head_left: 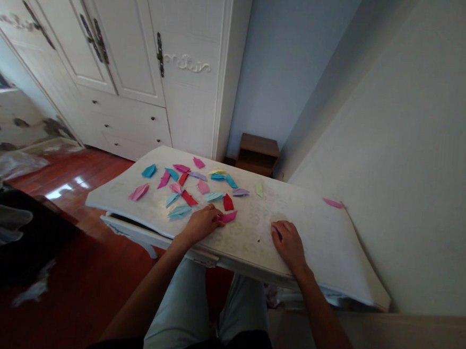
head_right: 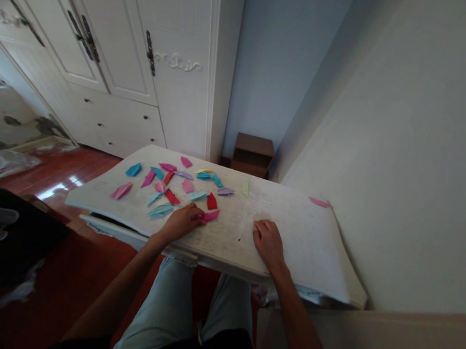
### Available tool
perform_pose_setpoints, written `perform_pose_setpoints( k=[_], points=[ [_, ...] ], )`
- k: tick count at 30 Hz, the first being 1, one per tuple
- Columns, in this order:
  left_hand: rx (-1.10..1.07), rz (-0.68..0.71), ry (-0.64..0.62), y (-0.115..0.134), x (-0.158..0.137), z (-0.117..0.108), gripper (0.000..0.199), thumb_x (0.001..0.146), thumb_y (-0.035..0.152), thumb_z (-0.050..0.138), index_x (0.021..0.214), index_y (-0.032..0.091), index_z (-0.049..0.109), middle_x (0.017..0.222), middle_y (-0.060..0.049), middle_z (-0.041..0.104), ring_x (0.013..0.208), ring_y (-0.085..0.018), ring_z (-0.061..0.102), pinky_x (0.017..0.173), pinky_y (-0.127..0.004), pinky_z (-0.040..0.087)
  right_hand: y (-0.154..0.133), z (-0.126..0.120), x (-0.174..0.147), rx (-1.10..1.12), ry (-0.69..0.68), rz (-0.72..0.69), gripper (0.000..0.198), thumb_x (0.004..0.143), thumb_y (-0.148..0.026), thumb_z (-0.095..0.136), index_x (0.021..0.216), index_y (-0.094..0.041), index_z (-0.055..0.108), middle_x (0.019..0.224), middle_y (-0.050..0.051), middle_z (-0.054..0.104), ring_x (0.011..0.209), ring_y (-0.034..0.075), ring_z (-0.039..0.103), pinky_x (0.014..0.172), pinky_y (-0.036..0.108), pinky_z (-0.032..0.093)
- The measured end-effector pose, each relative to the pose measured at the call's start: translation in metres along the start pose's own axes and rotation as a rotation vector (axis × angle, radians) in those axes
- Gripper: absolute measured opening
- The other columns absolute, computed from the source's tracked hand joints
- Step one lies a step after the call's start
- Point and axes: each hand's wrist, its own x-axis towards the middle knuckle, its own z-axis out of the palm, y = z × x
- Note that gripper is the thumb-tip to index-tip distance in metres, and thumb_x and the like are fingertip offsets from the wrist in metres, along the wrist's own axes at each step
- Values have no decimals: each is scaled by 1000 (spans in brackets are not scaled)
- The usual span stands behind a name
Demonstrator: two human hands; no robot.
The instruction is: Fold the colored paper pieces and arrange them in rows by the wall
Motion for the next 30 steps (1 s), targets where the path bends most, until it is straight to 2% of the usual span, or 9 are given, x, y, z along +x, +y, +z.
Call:
perform_pose_setpoints(
  k=[5,10,15,19,25,30],
  points=[
    [-153,-30,53,0,-2,-2,16,76,29,68,89,19,66,92,-4,66,79,-17,62,69,-26,45,0,0,0,4,-7,20,25,92,-22,44,99,-16,66,94,11,64,92,24,54,86,40,46],
    [-446,-12,55,9,-7,-5,13,72,29,70,77,18,66,71,1,65,61,-13,56,55,-22,41,-2,-2,1,10,-10,23,24,91,-21,44,99,-17,67,94,10,64,91,24,54,86,39,46],
    [-918,-57,56,29,-3,-8,25,72,37,69,84,15,69,63,0,65,51,-10,55,50,-22,43,-5,-3,1,28,-9,40,24,91,-20,44,97,-19,67,94,9,64,92,24,54,87,38,45],
    [-1125,-31,70,56,9,-15,31,70,37,73,89,13,70,63,-2,67,56,-13,61,54,-24,49,-4,-2,2,48,-9,48,23,90,-18,45,95,-18,68,94,10,63,92,23,54,86,37,45],
    [-1200,-35,-5,100,49,-12,40,65,39,78,91,11,67,68,-5,70,64,-18,68,53,-24,51,-4,-2,4,50,-17,67,18,88,-15,51,93,-17,68,93,9,62,91,22,52,86,36,44],
    [-1151,-49,-74,142,112,19,39,63,39,80,86,10,67,71,-6,71,61,-16,69,49,-20,50,-5,-2,6,65,-32,97,14,85,-11,56,90,-17,68,93,8,62,91,22,51,86,35,43]
  ],
)
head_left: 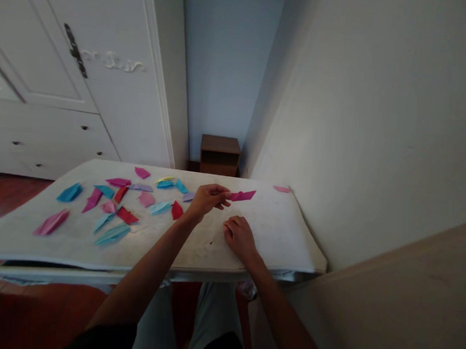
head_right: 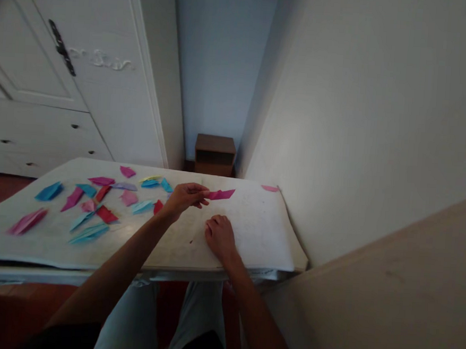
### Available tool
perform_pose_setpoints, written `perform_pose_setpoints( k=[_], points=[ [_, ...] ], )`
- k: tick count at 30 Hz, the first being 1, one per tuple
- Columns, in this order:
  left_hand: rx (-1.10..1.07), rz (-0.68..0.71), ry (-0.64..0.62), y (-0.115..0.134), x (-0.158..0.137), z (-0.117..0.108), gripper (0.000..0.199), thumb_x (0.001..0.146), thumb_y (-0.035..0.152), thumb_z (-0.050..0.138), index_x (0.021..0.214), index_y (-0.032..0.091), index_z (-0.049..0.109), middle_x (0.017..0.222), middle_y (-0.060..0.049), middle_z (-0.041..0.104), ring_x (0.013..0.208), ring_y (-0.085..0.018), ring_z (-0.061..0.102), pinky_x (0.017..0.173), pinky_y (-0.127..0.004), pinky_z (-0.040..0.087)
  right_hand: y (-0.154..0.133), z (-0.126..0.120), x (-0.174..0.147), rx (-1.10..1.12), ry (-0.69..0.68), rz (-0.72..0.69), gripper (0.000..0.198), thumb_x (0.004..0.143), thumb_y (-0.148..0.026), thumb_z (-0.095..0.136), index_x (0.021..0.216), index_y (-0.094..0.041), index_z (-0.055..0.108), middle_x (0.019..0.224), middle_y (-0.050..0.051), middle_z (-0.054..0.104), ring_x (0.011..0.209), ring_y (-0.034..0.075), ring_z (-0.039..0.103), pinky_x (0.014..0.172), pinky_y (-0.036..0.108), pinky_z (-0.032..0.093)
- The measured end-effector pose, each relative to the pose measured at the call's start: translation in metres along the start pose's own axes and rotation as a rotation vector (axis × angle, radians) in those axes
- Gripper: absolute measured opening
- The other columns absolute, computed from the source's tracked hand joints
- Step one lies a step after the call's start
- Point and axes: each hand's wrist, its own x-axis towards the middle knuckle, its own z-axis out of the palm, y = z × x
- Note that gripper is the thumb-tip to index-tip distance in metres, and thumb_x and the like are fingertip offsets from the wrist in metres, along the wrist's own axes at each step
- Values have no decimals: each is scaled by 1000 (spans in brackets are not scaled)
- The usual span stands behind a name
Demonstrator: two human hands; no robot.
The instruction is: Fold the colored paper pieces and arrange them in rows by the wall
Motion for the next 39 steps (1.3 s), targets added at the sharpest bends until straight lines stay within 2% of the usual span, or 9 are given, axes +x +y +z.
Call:
perform_pose_setpoints(
  k=[7,11,16,23,28,30,32,35,39],
  points=[
    [234,-132,-30,-27,104,77,17,80,25,68,86,9,67,76,-7,72,61,-13,69,47,-15,46,3,1,1,69,4,28,15,84,-10,57,90,-17,68,93,7,63,92,20,52,87,34,42],
    [346,-191,-21,-53,146,106,13,82,21,67,85,9,67,73,-6,70,58,-11,68,47,-15,46,4,1,2,127,8,60,15,84,-10,57,91,-18,68,94,7,63,93,20,53,87,34,43],
    [471,-257,-7,-77,181,118,20,89,29,60,94,10,64,80,-3,67,62,-10,63,55,-23,53,5,2,2,175,6,83,13,84,-10,58,89,-18,68,92,7,64,92,20,53,86,34,43],
    [580,-293,-37,-86,206,120,25,92,33,56,101,11,62,86,-4,66,67,-11,64,61,-26,56,7,0,2,240,-11,107,14,85,-12,58,91,-20,67,92,6,65,91,20,54,86,34,44],
    [702,-168,-10,-88,208,116,29,88,36,59,100,10,65,80,-8,70,68,-16,68,62,-25,54,7,1,1,280,9,113,15,85,-12,57,91,-21,67,92,5,65,91,20,55,86,34,44],
    [779,-61,12,-87,206,113,37,84,40,62,108,11,65,93,-12,70,86,-22,68,72,-29,54,8,2,1,289,20,121,15,85,-12,57,92,-21,67,93,5,65,91,20,55,85,34,44],
    [858,67,14,-87,203,112,48,82,43,63,119,12,61,113,-16,64,106,-26,61,87,-33,49,8,2,1,291,24,120,14,85,-12,57,91,-20,67,92,5,65,91,19,55,84,33,44],
    [954,238,-70,-89,198,113,55,78,42,67,127,19,58,129,-13,54,120,-27,51,101,-33,39,8,2,2,293,22,118,13,85,-13,57,90,-20,67,90,5,65,90,19,55,84,32,44],
    [1050,353,-185,-98,199,119,44,78,39,67,119,23,65,123,-10,58,118,-27,50,102,-37,35,8,0,3,296,13,149,12,84,-13,58,89,-20,68,90,5,65,89,19,56,83,32,45]
  ],
)
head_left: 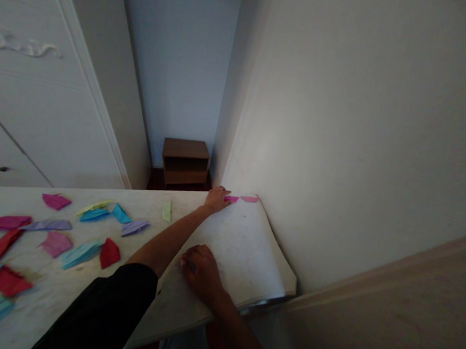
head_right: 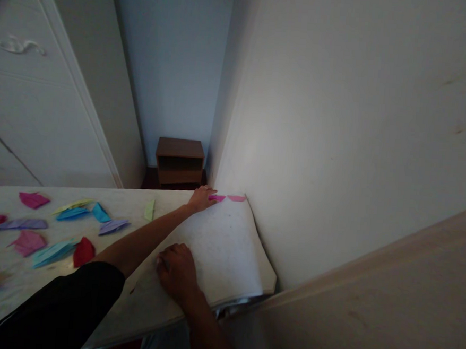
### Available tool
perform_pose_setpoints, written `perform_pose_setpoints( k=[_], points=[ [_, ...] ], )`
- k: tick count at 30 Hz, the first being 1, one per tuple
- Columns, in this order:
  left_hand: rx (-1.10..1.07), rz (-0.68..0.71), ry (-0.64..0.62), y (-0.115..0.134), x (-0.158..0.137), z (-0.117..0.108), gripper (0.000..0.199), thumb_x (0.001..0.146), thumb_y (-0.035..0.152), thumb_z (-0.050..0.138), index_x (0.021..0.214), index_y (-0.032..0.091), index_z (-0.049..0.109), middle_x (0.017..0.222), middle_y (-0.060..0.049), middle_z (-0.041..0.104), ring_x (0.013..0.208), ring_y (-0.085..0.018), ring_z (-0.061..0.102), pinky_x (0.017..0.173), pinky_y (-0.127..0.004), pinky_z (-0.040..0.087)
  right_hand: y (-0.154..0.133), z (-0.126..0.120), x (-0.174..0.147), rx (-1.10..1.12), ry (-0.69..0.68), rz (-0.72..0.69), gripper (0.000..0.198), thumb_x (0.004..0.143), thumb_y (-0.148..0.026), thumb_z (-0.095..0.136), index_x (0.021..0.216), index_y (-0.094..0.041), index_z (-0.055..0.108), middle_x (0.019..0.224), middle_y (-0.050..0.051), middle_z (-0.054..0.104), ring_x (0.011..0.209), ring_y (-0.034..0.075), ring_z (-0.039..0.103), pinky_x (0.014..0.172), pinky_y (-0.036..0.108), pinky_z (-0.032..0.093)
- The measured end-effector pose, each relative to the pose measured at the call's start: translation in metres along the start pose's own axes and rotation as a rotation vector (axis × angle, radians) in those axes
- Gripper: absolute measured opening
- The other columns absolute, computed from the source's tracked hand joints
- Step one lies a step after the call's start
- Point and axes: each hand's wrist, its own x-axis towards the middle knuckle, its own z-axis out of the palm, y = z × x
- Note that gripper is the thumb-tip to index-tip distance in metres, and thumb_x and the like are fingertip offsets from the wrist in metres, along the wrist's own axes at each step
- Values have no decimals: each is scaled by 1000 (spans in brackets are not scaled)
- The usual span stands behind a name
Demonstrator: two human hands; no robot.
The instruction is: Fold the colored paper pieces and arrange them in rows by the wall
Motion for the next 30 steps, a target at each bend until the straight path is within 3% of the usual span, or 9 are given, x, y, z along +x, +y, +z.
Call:
perform_pose_setpoints(
  k=[10,21,25,30],
  points=[
    [118,47,-13,-2,12,13,31,88,40,57,113,26,68,119,-8,63,113,-28,50,95,-41,35,1,0,2,-3,-21,33,11,85,-14,59,89,-19,68,90,6,66,89,20,57,82,32,46],
    [102,80,12,-6,14,16,34,87,38,59,119,25,64,121,-9,64,115,-28,51,95,-43,37,2,1,4,15,-17,51,12,83,-12,60,89,-17,69,89,7,66,89,20,57,82,32,45],
    [43,81,75,-7,13,17,38,84,37,63,119,22,63,120,-9,65,114,-28,53,96,-42,39,4,2,4,16,-19,72,13,83,-12,59,89,-17,69,90,7,67,89,20,58,82,32,45],
    [-54,44,248,-3,1,16,35,85,31,61,116,17,63,121,-12,63,116,-28,52,99,-40,39,8,3,6,38,-14,54,13,81,-10,59,87,-17,69,88,6,67,88,19,57,80,31,45]
  ],
)
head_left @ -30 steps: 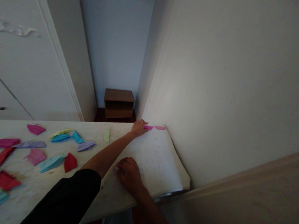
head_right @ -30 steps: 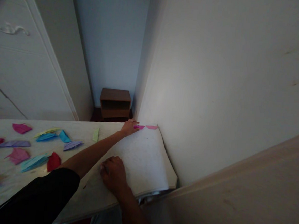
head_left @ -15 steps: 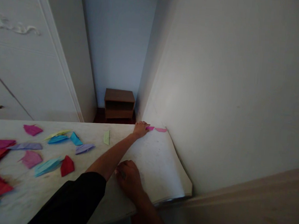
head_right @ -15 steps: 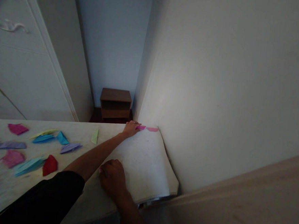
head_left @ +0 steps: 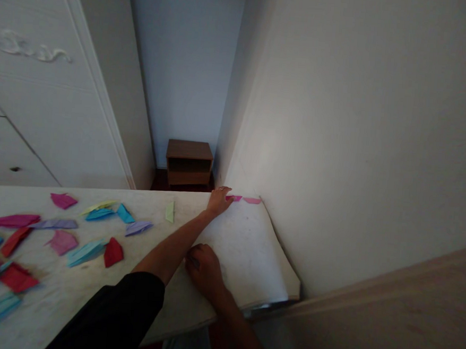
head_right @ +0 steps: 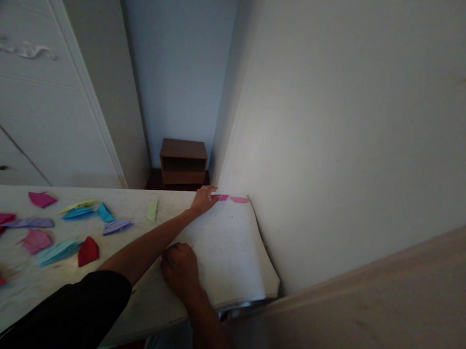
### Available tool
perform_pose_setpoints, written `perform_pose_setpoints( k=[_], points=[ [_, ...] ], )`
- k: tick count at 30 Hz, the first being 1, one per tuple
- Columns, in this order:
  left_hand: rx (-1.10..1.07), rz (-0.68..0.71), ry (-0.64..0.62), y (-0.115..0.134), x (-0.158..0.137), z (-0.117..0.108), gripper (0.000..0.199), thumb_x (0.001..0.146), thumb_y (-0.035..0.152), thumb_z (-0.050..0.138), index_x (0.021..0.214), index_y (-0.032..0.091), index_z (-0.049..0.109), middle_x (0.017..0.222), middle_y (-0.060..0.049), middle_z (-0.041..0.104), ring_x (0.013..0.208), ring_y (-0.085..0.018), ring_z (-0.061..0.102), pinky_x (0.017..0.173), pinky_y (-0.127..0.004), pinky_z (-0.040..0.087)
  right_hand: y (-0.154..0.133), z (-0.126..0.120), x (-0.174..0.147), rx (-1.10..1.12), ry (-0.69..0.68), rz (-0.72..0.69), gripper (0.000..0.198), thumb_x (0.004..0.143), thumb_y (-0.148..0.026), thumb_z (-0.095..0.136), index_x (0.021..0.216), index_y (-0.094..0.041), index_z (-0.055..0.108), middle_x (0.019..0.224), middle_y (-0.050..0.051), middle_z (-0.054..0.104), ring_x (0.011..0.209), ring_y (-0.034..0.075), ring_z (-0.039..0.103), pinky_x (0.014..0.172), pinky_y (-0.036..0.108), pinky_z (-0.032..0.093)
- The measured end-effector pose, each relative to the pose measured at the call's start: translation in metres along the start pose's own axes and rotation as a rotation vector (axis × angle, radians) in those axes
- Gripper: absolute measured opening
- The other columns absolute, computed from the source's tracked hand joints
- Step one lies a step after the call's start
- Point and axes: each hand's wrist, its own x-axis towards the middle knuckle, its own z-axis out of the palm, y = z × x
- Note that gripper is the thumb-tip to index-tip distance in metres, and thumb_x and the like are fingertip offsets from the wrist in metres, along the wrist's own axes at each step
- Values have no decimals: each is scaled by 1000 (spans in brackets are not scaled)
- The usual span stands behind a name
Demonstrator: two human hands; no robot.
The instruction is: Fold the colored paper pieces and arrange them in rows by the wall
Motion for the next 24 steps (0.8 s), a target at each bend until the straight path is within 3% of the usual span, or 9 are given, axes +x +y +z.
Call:
perform_pose_setpoints(
  k=[5,9,18,24],
  points=[
    [-106,-77,152,5,-31,-14,22,87,20,54,106,16,64,106,-10,67,106,-23,57,97,-38,42,0,-2,2,35,24,-19,16,78,-6,58,79,-18,69,83,4,65,84,18,57,78,29,44],
    [-193,-137,180,3,-68,-35,20,84,13,53,100,16,64,99,-8,68,96,-20,60,89,-36,48,0,-4,1,62,30,-35,16,80,-8,58,80,-19,69,83,4,66,85,19,58,79,29,44],
    [-376,-183,12,7,-163,-119,16,79,13,54,85,16,68,85,-3,73,76,-14,66,65,-23,50,4,-8,-2,110,14,-46,21,80,-10,51,84,-19,70,87,6,68,86,20,61,82,34,46],
    [-535,-294,-64,17,-239,-183,19,80,30,59,88,17,69,82,-4,72,75,-16,65,66,-25,49,6,-10,-5,117,7,-67,18,86,-27,53,85,-21,70,87,6,69,86,20,62,81,33,47]
  ],
)
